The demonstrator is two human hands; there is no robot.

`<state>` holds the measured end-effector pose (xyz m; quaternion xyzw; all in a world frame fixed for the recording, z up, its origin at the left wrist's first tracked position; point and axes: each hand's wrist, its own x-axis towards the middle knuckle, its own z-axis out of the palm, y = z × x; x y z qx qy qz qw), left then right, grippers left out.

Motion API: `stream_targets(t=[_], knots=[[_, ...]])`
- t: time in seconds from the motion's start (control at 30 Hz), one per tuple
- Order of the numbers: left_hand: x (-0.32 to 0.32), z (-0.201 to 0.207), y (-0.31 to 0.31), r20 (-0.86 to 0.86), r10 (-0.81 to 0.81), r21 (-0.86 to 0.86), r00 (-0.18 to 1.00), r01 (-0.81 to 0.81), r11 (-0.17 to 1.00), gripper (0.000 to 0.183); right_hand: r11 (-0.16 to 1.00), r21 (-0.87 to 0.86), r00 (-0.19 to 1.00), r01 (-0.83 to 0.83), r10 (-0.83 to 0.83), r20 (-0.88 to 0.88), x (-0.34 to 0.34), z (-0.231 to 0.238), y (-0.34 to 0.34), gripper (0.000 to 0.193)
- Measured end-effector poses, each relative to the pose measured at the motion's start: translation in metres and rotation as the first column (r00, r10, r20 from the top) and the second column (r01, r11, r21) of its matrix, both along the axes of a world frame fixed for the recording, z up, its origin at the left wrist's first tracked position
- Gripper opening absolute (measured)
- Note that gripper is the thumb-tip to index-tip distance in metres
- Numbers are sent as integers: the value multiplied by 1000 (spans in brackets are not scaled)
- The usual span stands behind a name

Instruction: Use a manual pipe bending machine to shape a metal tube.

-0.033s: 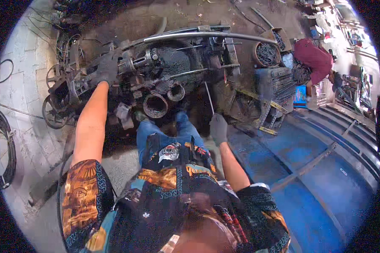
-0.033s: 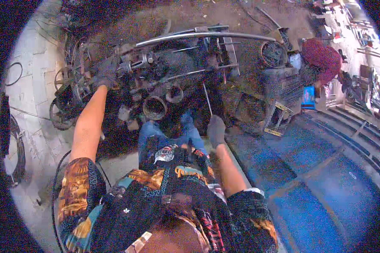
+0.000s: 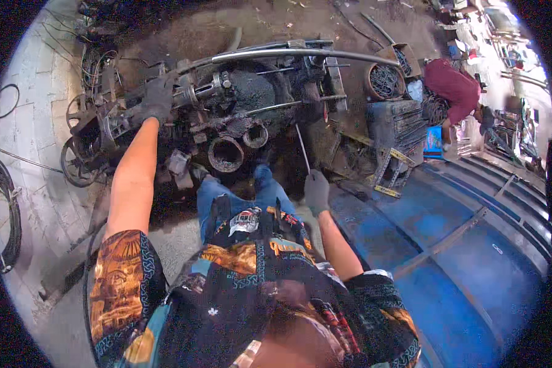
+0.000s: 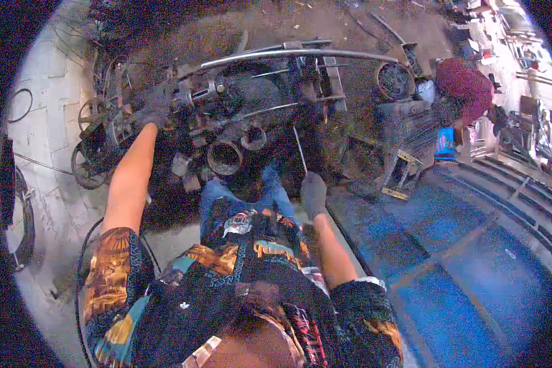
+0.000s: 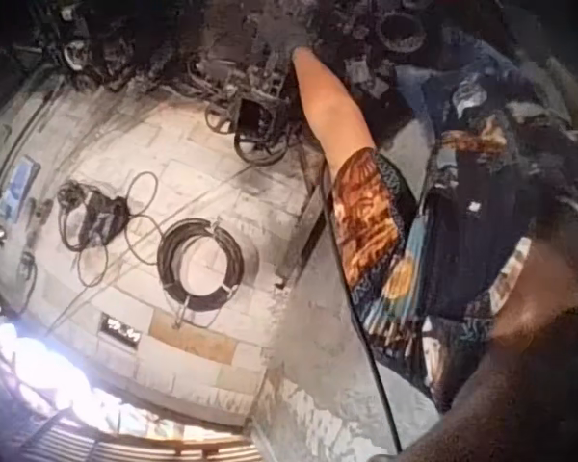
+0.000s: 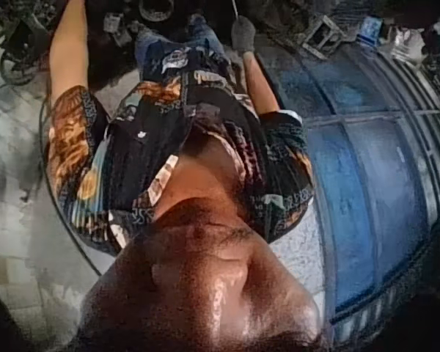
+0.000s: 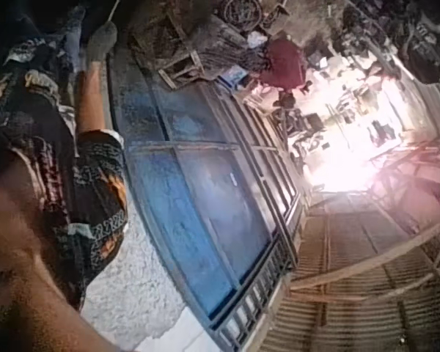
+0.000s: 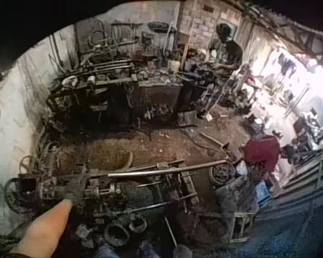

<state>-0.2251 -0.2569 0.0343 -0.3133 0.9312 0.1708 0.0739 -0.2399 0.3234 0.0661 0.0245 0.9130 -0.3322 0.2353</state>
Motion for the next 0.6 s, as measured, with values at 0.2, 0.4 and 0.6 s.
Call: stream_targets(t=[0.2, 0.4, 0.6], knots=[[3, 9, 2, -194, -32, -77, 980, 17, 997, 52, 965, -202, 983, -169, 150, -108, 25, 11, -7, 28], [91, 59, 4, -542, -173, -173, 822, 92, 981, 49, 874, -484, 998, -41, 7, -70, 44, 5, -106, 36], [240, 123, -57, -618, 88, -116, 781, -201, 973, 42, 887, -366, 959, -282, 258, -114, 97, 29, -232, 31]])
